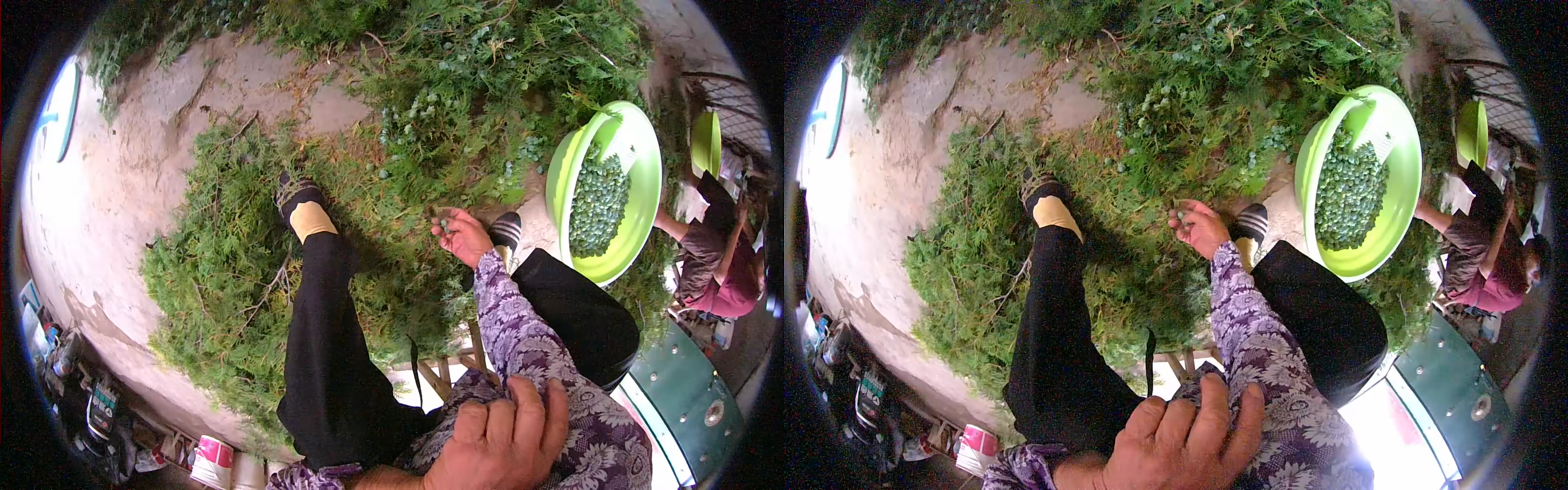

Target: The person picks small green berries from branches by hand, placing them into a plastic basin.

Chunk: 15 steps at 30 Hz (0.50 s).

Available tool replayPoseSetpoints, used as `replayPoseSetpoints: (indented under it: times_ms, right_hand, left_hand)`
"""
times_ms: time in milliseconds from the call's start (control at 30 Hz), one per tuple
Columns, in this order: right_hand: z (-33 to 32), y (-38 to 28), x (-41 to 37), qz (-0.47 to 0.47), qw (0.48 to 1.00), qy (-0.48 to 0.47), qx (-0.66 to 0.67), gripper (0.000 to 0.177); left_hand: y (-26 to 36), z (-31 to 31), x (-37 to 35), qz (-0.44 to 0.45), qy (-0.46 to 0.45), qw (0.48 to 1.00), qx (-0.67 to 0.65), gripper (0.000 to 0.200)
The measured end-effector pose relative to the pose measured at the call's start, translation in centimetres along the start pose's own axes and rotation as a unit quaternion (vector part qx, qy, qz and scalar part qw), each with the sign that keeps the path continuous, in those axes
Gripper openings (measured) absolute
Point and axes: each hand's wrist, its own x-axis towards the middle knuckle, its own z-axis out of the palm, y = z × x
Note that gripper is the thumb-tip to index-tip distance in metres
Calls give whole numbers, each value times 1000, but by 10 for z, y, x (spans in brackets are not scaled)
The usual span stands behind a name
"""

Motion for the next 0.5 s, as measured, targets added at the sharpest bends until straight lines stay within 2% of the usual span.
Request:
replayPoseSetpoints:
  times_ms: [100,233,333,367,467,500]
  right_hand:
    - [4,-7,-1,21,999,-33,-9,25]
    - [2,-7,-1,9,996,-18,-93,21]
    - [-12,-8,4,-66,974,161,-148,16]
    - [-13,-10,7,-66,974,160,-148,16]
    - [-5,-17,11,-135,898,308,-284,24]
    - [-20,-13,25,-135,898,308,-285,24]
  left_hand:
    - [-3,-15,8,4,-47,999,-4,23]
    - [-4,-15,8,8,-31,999,-9,24]
    - [-6,-17,9,19,-45,999,-6,25]
    - [-6,-17,8,9,-43,999,-14,25]
    - [-6,-15,-2,7,-57,998,-24,25]
    - [-7,-14,-3,14,-70,997,-25,27]
